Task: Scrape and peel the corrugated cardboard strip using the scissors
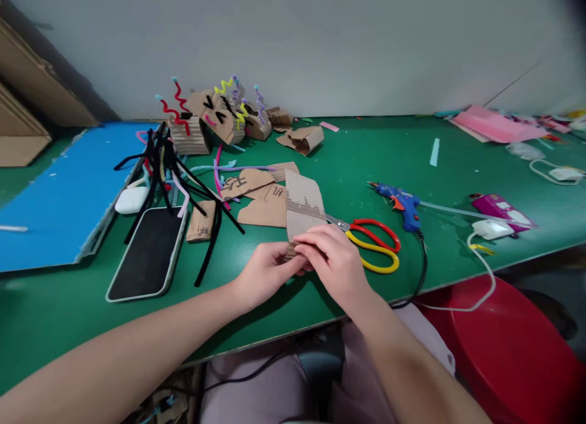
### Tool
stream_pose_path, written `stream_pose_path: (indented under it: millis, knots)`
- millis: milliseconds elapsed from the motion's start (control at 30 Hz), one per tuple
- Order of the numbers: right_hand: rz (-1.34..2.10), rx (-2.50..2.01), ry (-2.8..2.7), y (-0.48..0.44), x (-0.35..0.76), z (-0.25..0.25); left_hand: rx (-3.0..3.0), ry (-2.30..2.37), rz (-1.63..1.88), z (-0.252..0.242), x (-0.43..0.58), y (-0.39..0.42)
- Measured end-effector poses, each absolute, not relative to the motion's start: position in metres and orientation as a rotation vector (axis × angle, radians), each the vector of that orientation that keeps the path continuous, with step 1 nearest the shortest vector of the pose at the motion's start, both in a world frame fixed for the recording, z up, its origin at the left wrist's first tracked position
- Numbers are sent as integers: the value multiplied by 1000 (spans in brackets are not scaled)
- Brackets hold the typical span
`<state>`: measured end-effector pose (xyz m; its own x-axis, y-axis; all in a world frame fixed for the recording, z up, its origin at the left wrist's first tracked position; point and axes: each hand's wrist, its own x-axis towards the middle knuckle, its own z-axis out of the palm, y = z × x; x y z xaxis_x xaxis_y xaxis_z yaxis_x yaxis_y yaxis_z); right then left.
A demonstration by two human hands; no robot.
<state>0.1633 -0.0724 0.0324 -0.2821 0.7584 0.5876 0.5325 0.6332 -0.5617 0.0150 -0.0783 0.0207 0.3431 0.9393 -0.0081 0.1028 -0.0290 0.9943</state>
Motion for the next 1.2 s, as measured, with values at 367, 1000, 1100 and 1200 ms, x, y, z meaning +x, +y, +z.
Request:
stream_pose_path:
  millis: [367,1000,1100,1200]
  knots:
    - [291,-1013,-2006,-71,168,26,1427,1009,874,20,14,-79]
    - [508,-1073,-1946,-67,171,27,1253,1026,803,16,14,-76]
    - [445,-1059,-1943,-65,176,25,1205,1032,824,17,13,-75]
    - [411,-1050,-1958,-63,180,24,1167,1043,854,19,12,-74]
